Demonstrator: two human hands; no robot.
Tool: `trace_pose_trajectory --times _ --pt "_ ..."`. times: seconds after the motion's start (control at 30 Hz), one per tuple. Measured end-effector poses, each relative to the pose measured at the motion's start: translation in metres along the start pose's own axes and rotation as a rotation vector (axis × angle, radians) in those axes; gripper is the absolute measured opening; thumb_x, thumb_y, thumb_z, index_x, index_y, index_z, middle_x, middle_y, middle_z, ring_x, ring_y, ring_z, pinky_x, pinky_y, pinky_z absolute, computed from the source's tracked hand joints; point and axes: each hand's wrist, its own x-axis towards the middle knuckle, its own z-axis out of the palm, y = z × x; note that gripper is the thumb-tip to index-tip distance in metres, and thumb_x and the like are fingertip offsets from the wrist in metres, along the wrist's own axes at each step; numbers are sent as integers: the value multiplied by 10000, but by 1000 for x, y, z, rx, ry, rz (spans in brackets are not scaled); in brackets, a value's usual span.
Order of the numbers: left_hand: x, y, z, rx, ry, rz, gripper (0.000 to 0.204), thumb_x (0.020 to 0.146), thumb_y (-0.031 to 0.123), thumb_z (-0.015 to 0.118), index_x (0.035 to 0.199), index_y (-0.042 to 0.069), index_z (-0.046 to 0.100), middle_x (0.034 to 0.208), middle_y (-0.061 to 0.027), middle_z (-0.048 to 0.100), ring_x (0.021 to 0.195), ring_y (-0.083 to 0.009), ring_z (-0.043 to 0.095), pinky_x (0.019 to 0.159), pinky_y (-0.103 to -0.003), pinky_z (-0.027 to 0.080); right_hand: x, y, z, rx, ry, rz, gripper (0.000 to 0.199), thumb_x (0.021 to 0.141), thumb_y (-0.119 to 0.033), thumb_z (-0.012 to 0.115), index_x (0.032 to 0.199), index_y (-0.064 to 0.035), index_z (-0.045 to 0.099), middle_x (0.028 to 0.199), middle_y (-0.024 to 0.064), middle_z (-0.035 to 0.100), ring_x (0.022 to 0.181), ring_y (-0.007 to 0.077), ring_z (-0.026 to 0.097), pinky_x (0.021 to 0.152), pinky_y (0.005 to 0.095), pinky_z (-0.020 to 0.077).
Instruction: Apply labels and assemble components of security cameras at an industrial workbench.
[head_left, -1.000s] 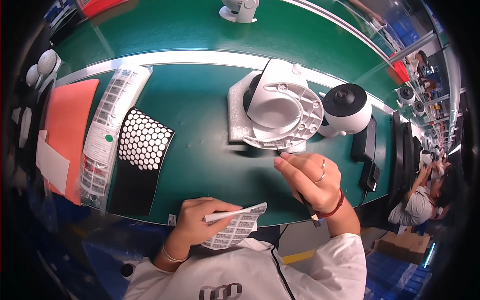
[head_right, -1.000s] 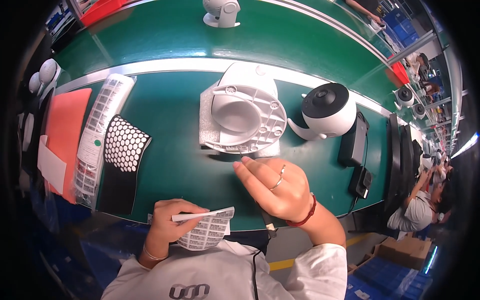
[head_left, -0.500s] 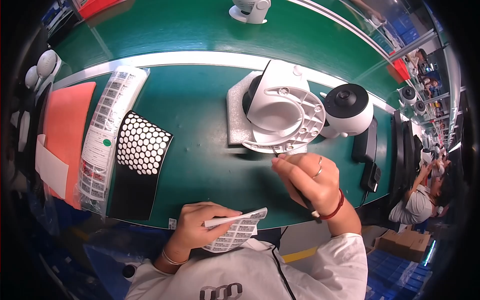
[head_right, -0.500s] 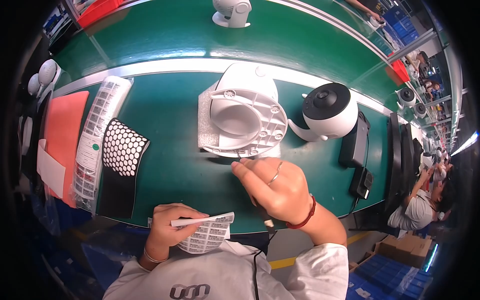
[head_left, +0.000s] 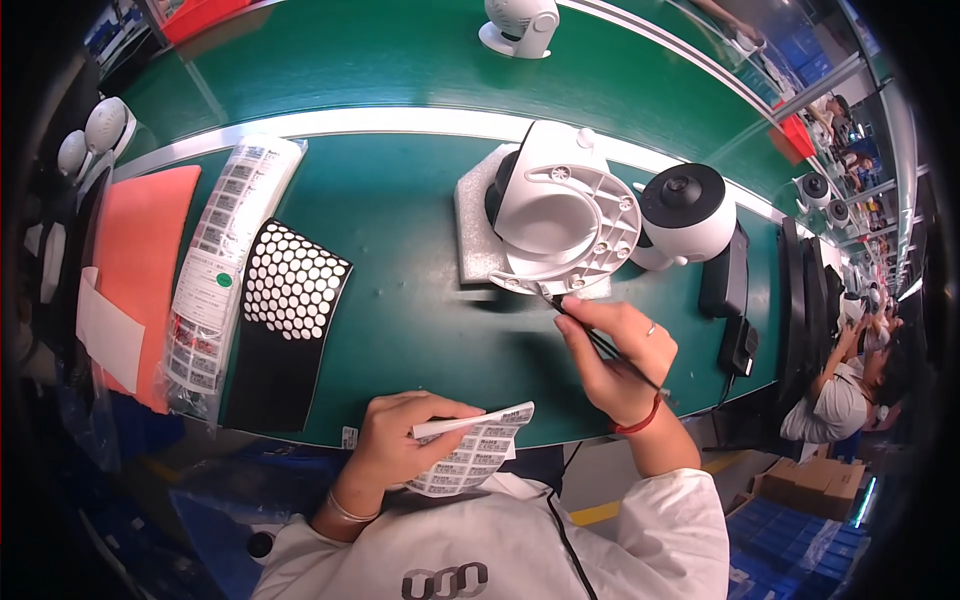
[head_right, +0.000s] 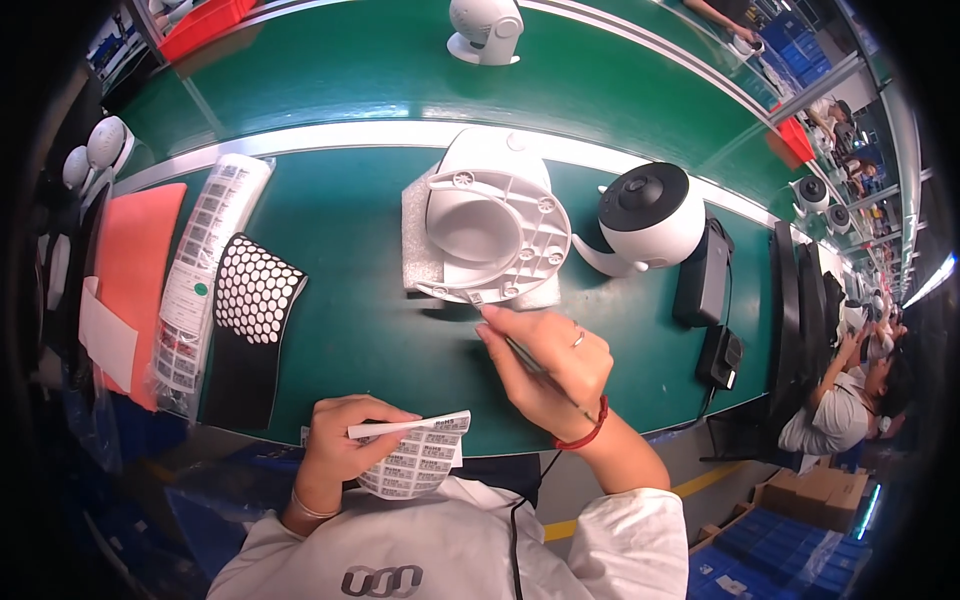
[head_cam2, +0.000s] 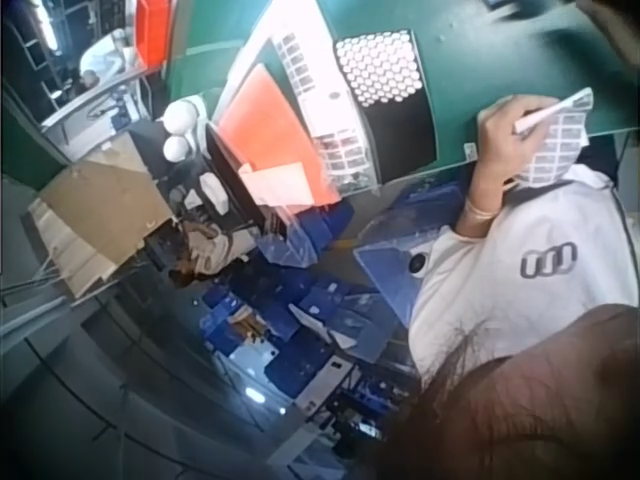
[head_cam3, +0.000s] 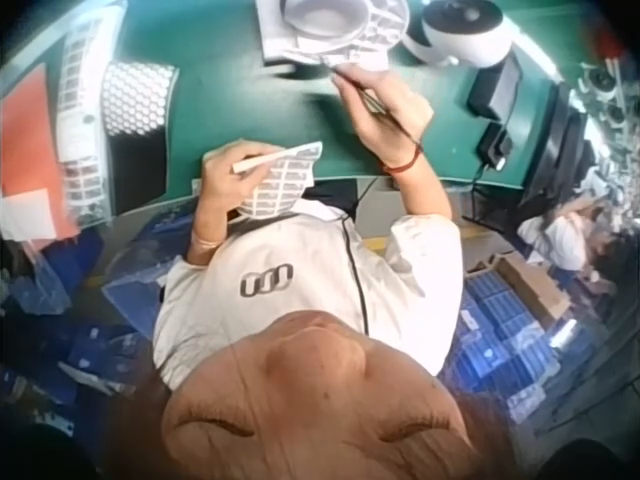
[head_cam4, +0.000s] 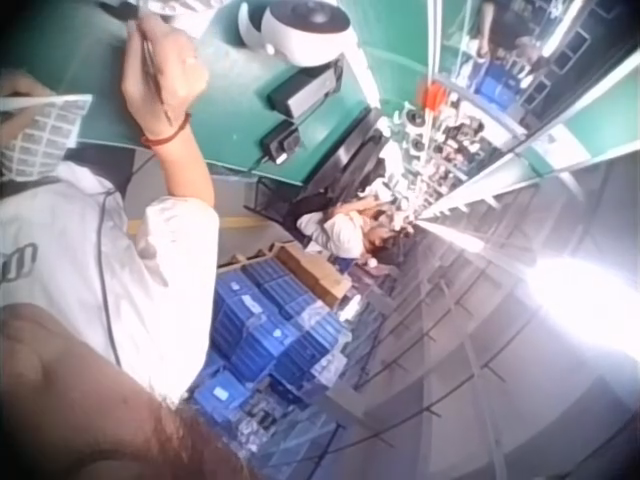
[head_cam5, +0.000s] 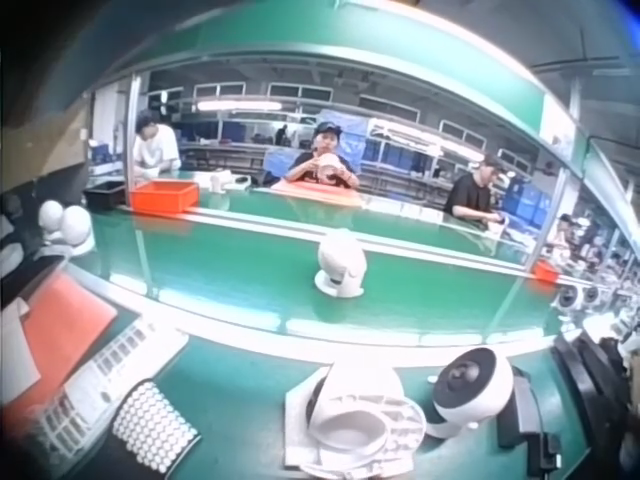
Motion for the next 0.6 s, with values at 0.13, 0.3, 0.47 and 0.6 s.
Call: trace_pose_trajectory --times 0.13,0.3,0.47,0.6 --pt "-2 -1 1 4 20 -15 244 726 -34 718 960 35 726 835 -94 728 696 -184 698 626 -269 526 -7 1 -2 80 31 60 209 718 89 758 906 12 708 773 96 705 668 187 685 623 257 522" --pt "41 38 5 99 160 -23 544 759 120 739 1281 96 587 716 -97 691 606 -236 682 588 -324 532 -24 17 7 439 136 501 132 820 22 717 948 48 698 866 106 716 746 127 667 690 230 515" --pt "104 32 5 542 164 132 404 811 330 719 1175 179 626 560 -121 605 528 -328 625 502 -428 492 -28 17 21 871 336 809 198 874 -62 706 1036 40 659 948 112 690 773 159 657 725 255 531" --pt "106 15 13 523 131 167 279 829 309 708 1064 182 630 574 -108 616 562 -326 640 506 -428 492 -29 19 23 1112 404 995 237 883 -79 695 1074 43 625 947 98 670 754 147 643 746 260 532"
